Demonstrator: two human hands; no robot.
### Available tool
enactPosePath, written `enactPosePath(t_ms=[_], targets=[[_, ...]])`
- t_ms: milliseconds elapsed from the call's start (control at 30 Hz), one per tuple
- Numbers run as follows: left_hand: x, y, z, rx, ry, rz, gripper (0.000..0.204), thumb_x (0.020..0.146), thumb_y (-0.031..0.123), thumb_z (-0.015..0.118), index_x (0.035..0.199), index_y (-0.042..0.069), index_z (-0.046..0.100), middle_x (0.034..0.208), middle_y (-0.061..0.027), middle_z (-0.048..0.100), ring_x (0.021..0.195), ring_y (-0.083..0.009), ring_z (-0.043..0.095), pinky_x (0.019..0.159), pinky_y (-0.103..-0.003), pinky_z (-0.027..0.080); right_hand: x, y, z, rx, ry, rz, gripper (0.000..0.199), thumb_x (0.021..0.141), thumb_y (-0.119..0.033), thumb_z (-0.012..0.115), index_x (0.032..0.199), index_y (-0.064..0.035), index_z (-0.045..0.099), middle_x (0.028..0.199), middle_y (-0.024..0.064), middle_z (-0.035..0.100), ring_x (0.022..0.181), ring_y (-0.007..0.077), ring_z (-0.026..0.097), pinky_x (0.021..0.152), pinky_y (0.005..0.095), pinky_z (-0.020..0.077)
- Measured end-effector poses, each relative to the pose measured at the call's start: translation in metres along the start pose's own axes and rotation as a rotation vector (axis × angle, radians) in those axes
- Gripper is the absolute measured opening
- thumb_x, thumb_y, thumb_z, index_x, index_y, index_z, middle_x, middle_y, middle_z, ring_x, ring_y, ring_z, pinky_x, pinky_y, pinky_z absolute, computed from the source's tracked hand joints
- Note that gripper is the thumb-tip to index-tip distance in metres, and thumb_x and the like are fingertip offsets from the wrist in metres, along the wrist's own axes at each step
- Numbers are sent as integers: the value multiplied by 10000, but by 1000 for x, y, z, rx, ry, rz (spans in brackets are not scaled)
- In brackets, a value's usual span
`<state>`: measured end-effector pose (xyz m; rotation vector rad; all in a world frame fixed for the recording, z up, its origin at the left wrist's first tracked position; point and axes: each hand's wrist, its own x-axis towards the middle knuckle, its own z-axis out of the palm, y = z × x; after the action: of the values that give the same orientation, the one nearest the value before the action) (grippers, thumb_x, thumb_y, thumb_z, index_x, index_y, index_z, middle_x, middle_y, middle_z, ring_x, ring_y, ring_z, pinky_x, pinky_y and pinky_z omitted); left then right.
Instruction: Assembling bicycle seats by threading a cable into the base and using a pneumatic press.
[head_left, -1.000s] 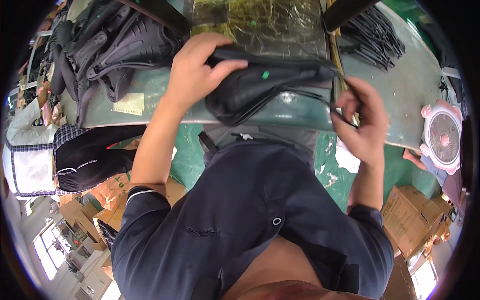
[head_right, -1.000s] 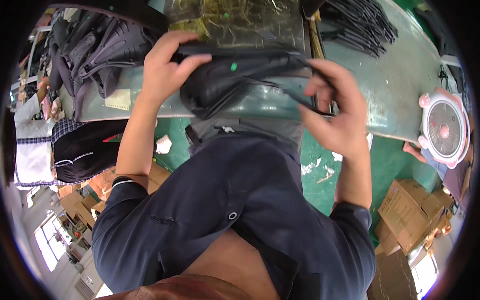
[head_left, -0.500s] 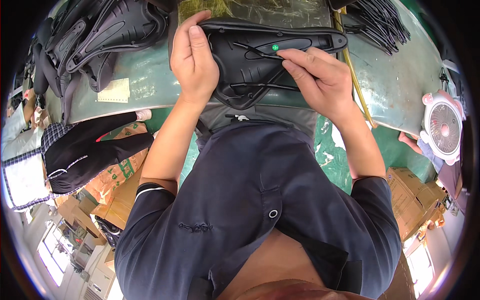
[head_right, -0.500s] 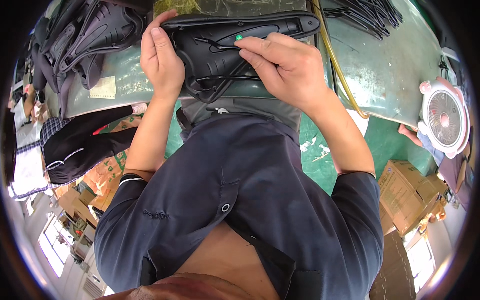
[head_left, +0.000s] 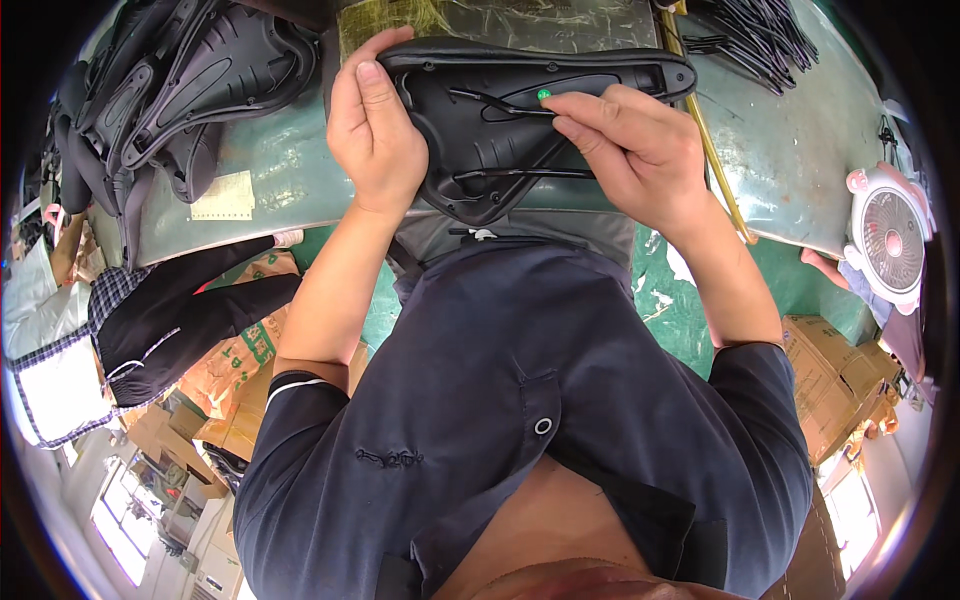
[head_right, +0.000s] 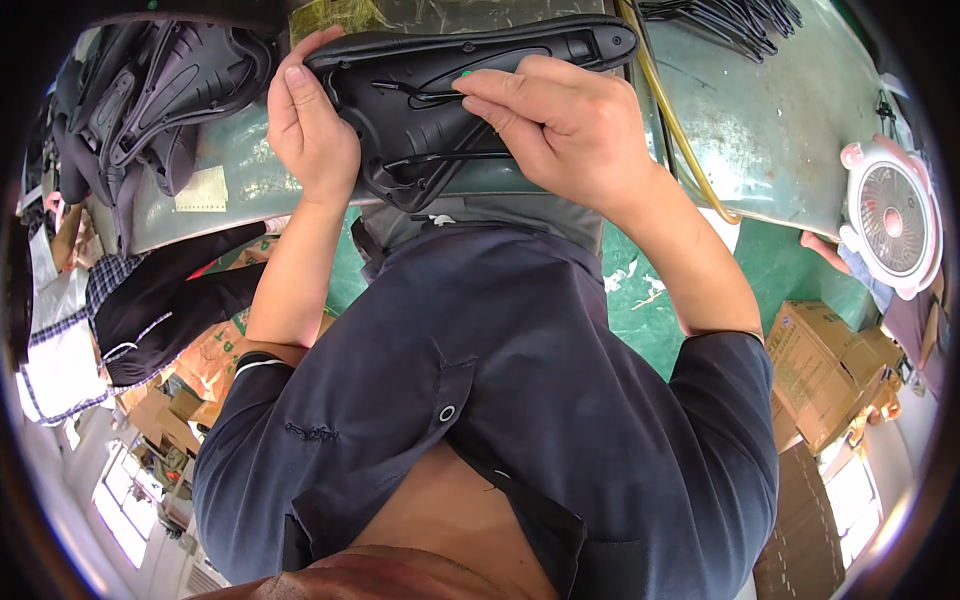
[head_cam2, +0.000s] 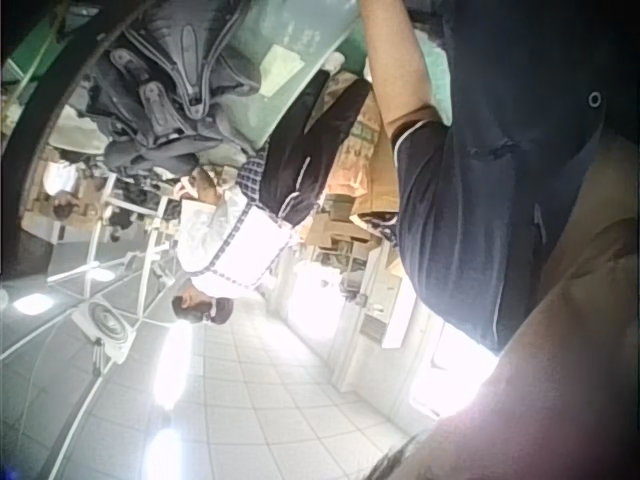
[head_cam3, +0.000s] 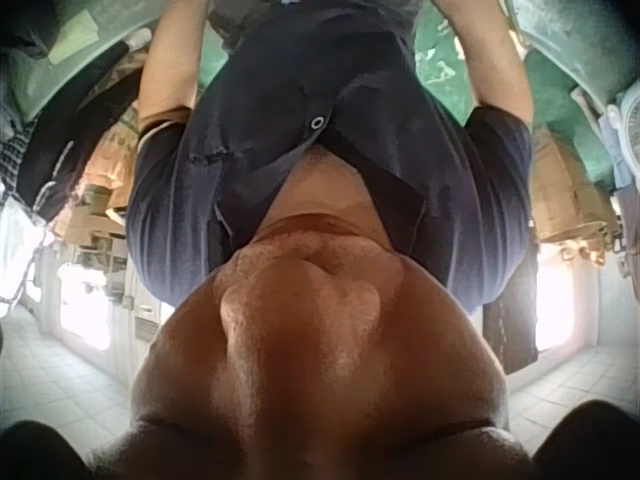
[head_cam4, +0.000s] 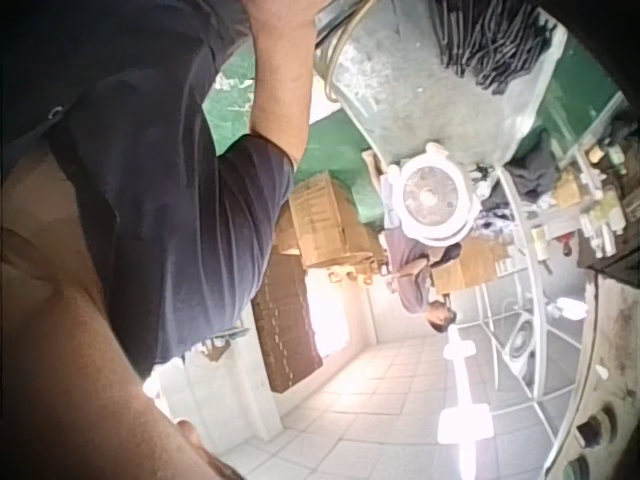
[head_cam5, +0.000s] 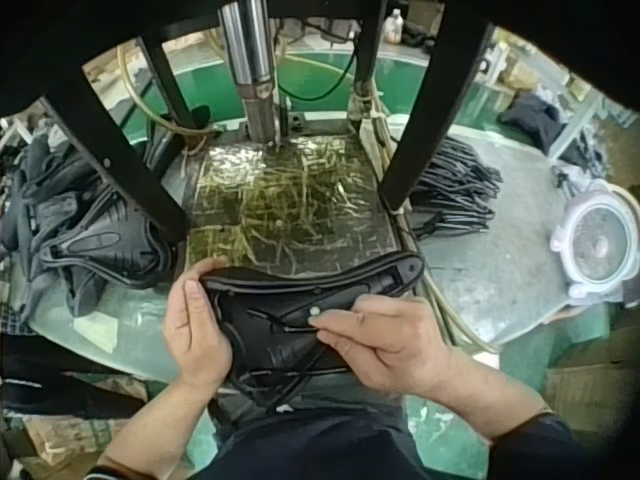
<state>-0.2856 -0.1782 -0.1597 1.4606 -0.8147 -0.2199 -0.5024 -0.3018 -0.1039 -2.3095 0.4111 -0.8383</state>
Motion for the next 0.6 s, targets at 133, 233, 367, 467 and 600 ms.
enactPosePath(t_ms=[133,233,367,467,600], targets=[[1,-5,0,20,-1,66,358,1196,161,447,1259,-50,730,1203,-77,771,974,-122,618,906,-265,485,-5,0,3,-27,18,-2,228,867,-40,865,1086,-101,858,707,37,621,569,192,586,521,341,476],[0,-5,0,28,5,67,359,1196,163,447,1260,-47,731,1204,-78,771,983,-123,621,913,-267,486,-8,-1,3,-38,24,16,228,869,-46,864,1089,-103,857,709,40,618,564,201,584,519,347,476],[-3,1,0,55,-3,39,360,1196,164,449,1262,-46,733,1185,-68,767,977,-114,614,904,-259,487,-13,-7,2,-106,12,-14,223,872,-68,869,1091,-107,856,702,42,609,564,212,591,521,356,480],[1,2,4,61,-21,71,359,1196,165,452,1258,-50,734,1167,-54,761,947,-97,592,882,-245,481,-15,-10,5,-83,0,-19,217,876,-88,875,1091,-113,855,695,40,606,568,211,600,525,355,484],[0,1,3,61,-4,82,360,1196,165,452,1254,-51,735,1151,-45,759,917,-85,571,861,-234,472,-7,-7,-10,-112,44,11,207,886,-95,872,1091,-116,856,696,40,611,571,210,602,527,352,485]])
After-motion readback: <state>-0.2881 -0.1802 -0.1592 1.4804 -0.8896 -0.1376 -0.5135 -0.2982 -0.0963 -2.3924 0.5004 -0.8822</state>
